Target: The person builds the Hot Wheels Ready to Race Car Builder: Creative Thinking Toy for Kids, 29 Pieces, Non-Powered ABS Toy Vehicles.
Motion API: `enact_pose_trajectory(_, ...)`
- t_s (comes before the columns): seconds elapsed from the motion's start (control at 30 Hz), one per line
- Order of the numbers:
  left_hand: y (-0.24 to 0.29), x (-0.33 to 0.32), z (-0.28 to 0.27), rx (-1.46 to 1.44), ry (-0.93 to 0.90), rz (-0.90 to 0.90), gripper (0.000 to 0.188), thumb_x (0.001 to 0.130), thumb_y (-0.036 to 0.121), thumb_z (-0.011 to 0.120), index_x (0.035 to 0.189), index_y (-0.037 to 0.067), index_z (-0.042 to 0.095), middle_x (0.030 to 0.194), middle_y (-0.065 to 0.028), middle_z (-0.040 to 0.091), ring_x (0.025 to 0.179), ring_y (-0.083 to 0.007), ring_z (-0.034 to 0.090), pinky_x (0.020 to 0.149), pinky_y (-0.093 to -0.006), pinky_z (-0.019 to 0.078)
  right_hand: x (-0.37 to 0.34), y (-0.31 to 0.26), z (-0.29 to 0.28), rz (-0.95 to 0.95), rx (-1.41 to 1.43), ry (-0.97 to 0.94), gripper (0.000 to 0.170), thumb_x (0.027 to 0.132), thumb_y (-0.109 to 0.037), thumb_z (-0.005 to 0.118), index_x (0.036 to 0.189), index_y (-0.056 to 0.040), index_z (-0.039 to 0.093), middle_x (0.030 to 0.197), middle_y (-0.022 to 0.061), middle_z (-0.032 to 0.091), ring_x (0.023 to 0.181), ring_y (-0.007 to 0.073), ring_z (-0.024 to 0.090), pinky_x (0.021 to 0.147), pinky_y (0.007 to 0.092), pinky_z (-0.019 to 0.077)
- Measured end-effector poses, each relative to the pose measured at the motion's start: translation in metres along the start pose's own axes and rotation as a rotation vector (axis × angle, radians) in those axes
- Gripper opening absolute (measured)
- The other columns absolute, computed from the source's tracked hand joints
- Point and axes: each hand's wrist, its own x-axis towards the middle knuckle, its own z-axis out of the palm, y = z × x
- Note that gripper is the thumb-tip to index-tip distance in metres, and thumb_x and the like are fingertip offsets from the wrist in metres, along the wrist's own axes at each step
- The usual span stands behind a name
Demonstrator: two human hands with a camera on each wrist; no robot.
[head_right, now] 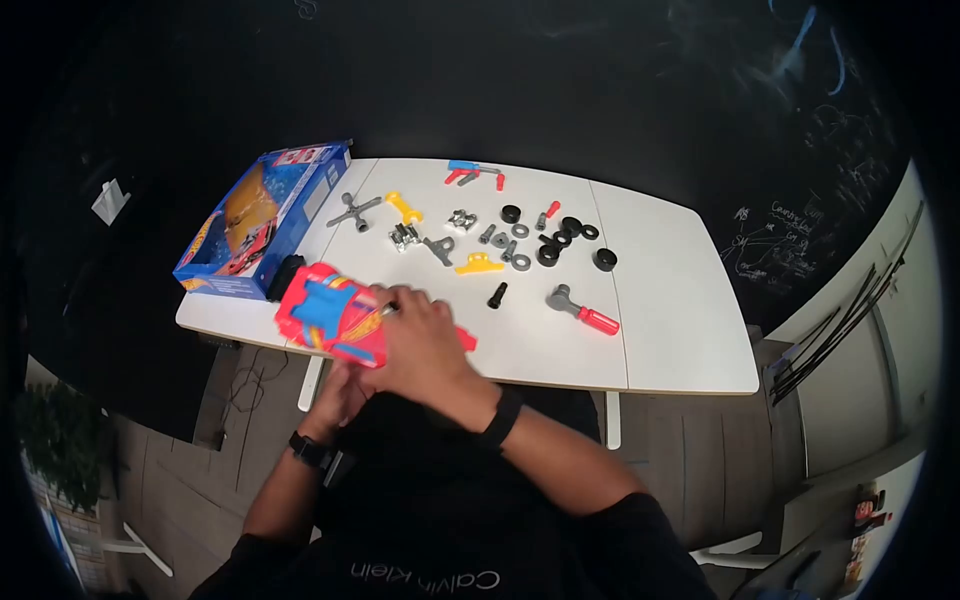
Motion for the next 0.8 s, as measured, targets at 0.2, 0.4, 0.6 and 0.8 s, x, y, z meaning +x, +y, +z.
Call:
enact_pose_trajectory(0.2, 0.005, -0.008, -0.007, -0.109, 0.183, 0.027, 0.092, 0.091, 0.057, 0.067, 0.157, 0.005, 0.030, 0.155, -0.0160, 0.045, 0.141, -0.0298, 0.049, 0.116, -0.0484, 0.0424, -0.007, -0.003, 0.034, -0.232, 0.016, 0.071, 0.107, 0.071, -0.049, 0.086, 0.152, 0.0006, 0.038, 0.138, 0.0220, 0.052, 0.127, 0.0362, 0.054, 0.106, 0.0520, 0.0401)
enact_pose_trajectory(0.4, 0.029, 0.003, 0.008, -0.161, 0.168, 0.099, 0.087, 0.093, 0.050, 0.067, 0.158, 0.006, 0.028, 0.154, -0.0137, 0.046, 0.140, -0.0287, 0.051, 0.114, -0.0505, 0.0450, -0.020, 0.037, 0.011, -0.116, -0.056, 0.130, 0.077, 0.092, -0.056, 0.066, 0.146, -0.0032, 0.051, 0.139, 0.0184, 0.054, 0.132, 0.0344, 0.050, 0.110, 0.0539, 0.0355)
enact_pose_trajectory(0.6, 0.012, 0.003, -0.017, -0.036, 0.246, 0.075, 0.054, 0.105, 0.028, 0.060, 0.149, 0.005, 0.039, 0.146, -0.0136, 0.055, 0.130, -0.0292, 0.060, 0.105, -0.0515, 0.0531, -0.044, 0.137, 0.006, 0.233, -0.229, 0.208, 0.037, 0.087, -0.027, 0.076, 0.110, -0.0002, 0.066, 0.118, 0.0195, 0.064, 0.106, 0.0379, 0.063, 0.090, 0.0469, 0.0530)
enact_pose_trajectory(0.8, 0.014, 0.003, -0.011, -0.050, 0.303, 0.067, 0.049, 0.103, 0.019, 0.063, 0.146, 0.007, 0.043, 0.143, -0.0125, 0.057, 0.129, -0.0280, 0.060, 0.099, -0.0472, 0.0576, -0.027, 0.177, -0.047, 0.461, -0.330, 0.164, 0.037, 0.085, -0.024, 0.079, 0.115, -0.0046, 0.068, 0.113, 0.0184, 0.066, 0.107, 0.0378, 0.065, 0.088, 0.0477, 0.0565)
